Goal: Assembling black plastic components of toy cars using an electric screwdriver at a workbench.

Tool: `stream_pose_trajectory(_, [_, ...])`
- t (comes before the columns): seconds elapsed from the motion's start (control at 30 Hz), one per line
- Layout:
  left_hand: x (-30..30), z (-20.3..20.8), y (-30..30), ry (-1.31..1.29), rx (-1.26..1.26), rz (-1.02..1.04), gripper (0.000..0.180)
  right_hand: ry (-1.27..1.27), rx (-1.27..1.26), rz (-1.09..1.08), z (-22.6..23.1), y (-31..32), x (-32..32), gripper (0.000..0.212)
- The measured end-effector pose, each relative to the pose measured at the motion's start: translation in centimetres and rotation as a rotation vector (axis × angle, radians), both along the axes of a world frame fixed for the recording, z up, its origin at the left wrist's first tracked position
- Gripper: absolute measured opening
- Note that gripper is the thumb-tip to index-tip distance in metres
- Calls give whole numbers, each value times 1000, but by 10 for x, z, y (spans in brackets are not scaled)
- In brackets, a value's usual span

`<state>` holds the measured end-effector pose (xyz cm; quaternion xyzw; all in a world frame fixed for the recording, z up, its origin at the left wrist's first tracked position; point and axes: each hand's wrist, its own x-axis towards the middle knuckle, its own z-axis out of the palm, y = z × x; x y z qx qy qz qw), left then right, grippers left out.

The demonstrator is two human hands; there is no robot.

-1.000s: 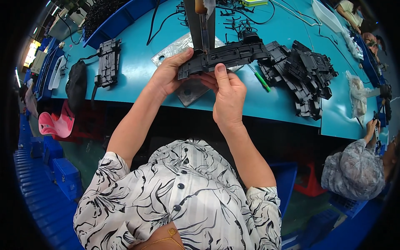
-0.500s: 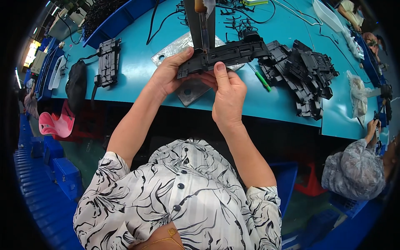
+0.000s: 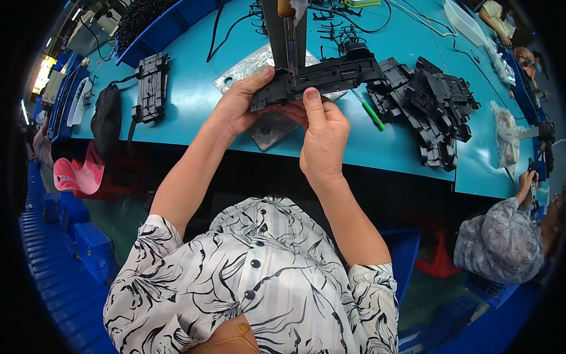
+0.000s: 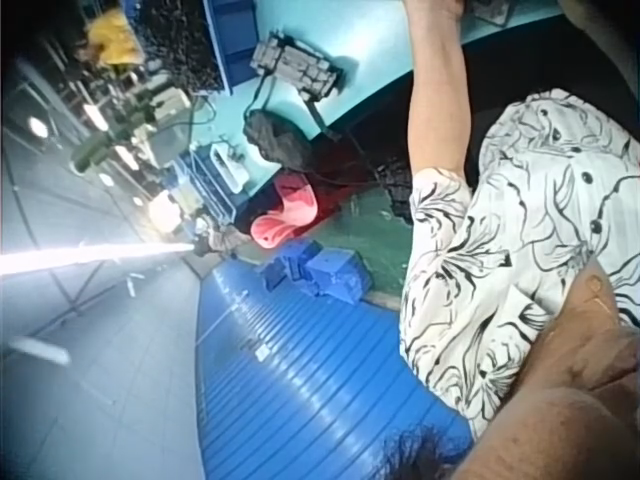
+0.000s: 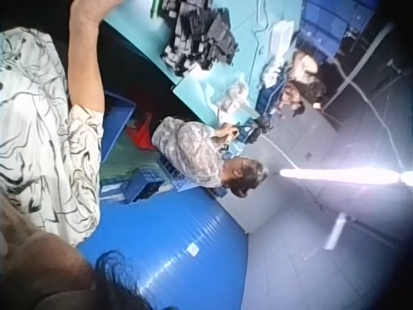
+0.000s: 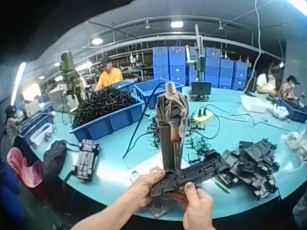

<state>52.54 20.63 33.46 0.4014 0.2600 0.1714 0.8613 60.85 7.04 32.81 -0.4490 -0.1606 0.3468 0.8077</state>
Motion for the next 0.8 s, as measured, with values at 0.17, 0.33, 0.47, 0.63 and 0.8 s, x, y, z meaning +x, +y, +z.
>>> stream_pose_trajectory(0.17, [1, -2, 0, 4, 8, 7, 35, -10, -12, -3, 0, 0, 0, 32])
stream_pose_trajectory(0.33, [1, -2, 1, 4, 4, 5, 36, -5, -21, -6, 1, 1, 0, 31])
stream_pose_trajectory(0.47, [0, -3, 2, 5, 14, -2, 36, 0, -15, -9, 1, 1, -1, 31])
stream_pose_trajectory(0.63, [1, -6, 2, 6, 8, 1, 36, 2, -15, -14, 0, 2, -2, 31])
stream_pose_trajectory(0.8, [1, -4, 2, 5, 4, 3, 36, 3, -12, -22, 1, 2, -2, 31])
